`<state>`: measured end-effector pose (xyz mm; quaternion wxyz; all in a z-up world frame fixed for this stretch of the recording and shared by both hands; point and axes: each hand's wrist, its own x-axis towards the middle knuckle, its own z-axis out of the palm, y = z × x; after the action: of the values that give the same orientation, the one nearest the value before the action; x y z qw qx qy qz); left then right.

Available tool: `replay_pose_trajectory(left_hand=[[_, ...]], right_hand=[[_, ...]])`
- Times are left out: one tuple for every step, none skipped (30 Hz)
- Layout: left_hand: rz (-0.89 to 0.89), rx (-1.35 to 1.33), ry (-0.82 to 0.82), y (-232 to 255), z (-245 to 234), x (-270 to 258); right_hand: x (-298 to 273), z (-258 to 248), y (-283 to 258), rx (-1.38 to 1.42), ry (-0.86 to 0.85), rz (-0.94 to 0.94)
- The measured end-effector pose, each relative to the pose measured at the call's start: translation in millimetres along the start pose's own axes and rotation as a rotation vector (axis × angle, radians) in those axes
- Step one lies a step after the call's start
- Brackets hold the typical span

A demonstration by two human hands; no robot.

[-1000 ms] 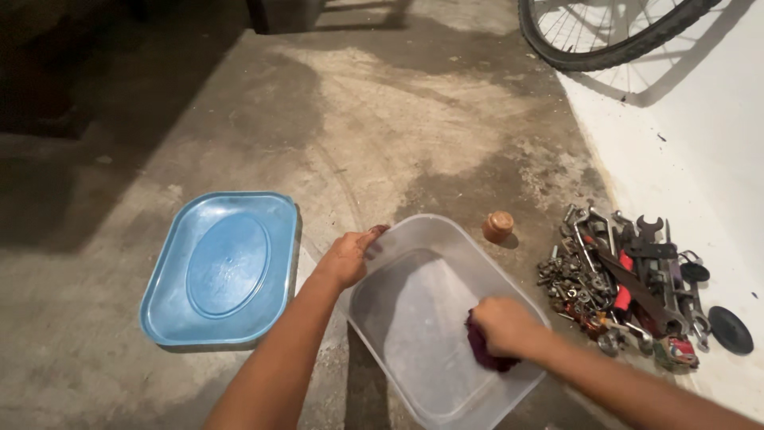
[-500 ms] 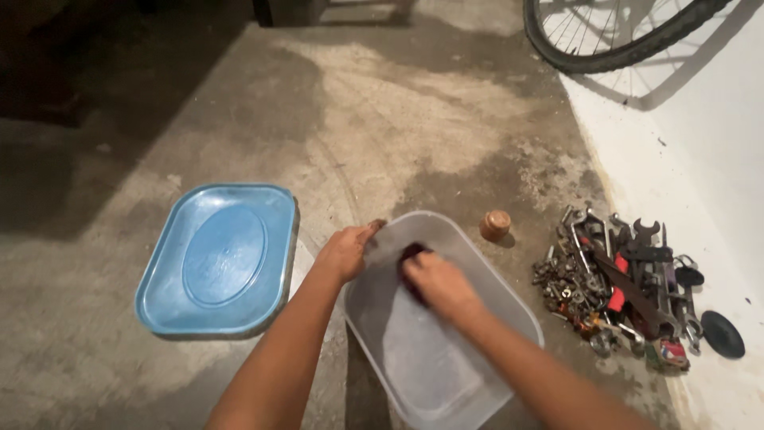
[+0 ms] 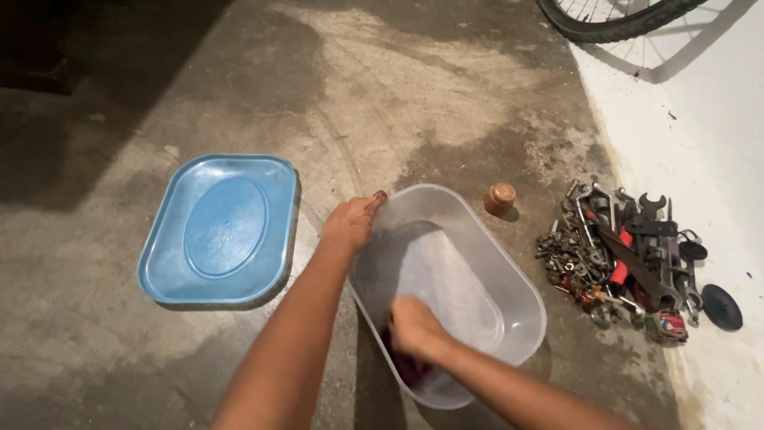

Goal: The person sorts small metal hardware pieces from a pile on the floor, wiping them with a cloth and placing them into a small container. They then wipe a blue tray and a clear plastic bin before wiping several wrenches and placing them into the bin.

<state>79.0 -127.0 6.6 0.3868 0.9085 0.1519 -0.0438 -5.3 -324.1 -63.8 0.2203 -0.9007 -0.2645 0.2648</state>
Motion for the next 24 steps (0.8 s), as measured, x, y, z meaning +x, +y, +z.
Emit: replay_pose_trajectory(left_hand=[[0.003, -0.004, -0.016, -3, 0, -2], [0.015, -0.010, -0.032, -3, 1, 0], [0.028, -0.016, -0.047, -4, 1, 2], [0.086, -0.018, -0.038, -4, 1, 6], [0.143, -0.020, -0.029, -6, 2, 7], [0.197, -0.017, -0.018, -9, 3, 8], [0.170, 0.001, -0.035, -11, 3, 9], [0.144, 0.018, -0.054, -14, 6, 9], [0.118, 0.036, -0.074, -16, 9, 9], [0.140, 0.073, -0.051, -15, 17, 8], [0.161, 0.109, -0.027, -13, 28, 6], [0.190, 0.147, 0.001, -11, 34, 9], [0.265, 0.202, 0.008, -11, 38, 14], [0.331, 0.258, 0.012, -13, 43, 14], [0.397, 0.314, 0.016, -16, 47, 16], [0.310, 0.298, -0.002, -18, 50, 21], [0.224, 0.280, -0.019, -22, 53, 26], [0.138, 0.257, -0.042, -25, 60, 29], [0.290, 0.243, 0.067, -30, 66, 30], [0.438, 0.229, 0.186, -36, 68, 31], [0.585, 0.214, 0.306, -41, 68, 34], [0.483, 0.204, 0.250, -47, 65, 40], [0.381, 0.193, 0.195, -53, 61, 44], [0.268, 0.185, 0.140, -64, 51, 45]], right_hand=[[14, -5, 0, 0.127, 0.057, -0.012], [29, -14, 0, 0.022, 0.128, -0.176], [43, -26, 2, -0.086, 0.197, -0.340], [57, -40, 6, -0.138, 0.230, -0.332], [69, -55, 10, -0.190, 0.262, -0.323], [78, -68, 14, -0.237, 0.294, -0.318], [82, -82, 24, -0.327, 0.267, -0.288], [78, -98, 39, -0.415, 0.239, -0.253], [74, -110, 55, -0.503, 0.210, -0.217], [64, -107, 67, -0.549, 0.199, -0.200], [54, -98, 77, -0.595, 0.187, -0.183], [38, -81, 87, -0.561, 0.340, -0.211], [19, -61, 95, -0.526, 0.493, -0.240], [20, -38, 91, 0.142, 0.548, 0.380], [9, -15, 90, -0.112, 0.570, 0.403], [8, -4, 89, -0.067, 0.471, 0.357], [8, 6, 84, -0.024, 0.372, 0.311], [4, 16, 76, 0.016, 0.270, 0.271], [0, 22, 66, 0.055, 0.167, 0.231], [-2, 21, 54, 0.092, 0.065, 0.183], [-6, 14, 41, 0.127, -0.037, 0.134], [-9, 0, 30, 0.158, -0.136, 0.083], [-13, -20, 22, 0.202, 0.062, 0.063], [-15, -44, 15, 0.251, 0.250, 0.034]])
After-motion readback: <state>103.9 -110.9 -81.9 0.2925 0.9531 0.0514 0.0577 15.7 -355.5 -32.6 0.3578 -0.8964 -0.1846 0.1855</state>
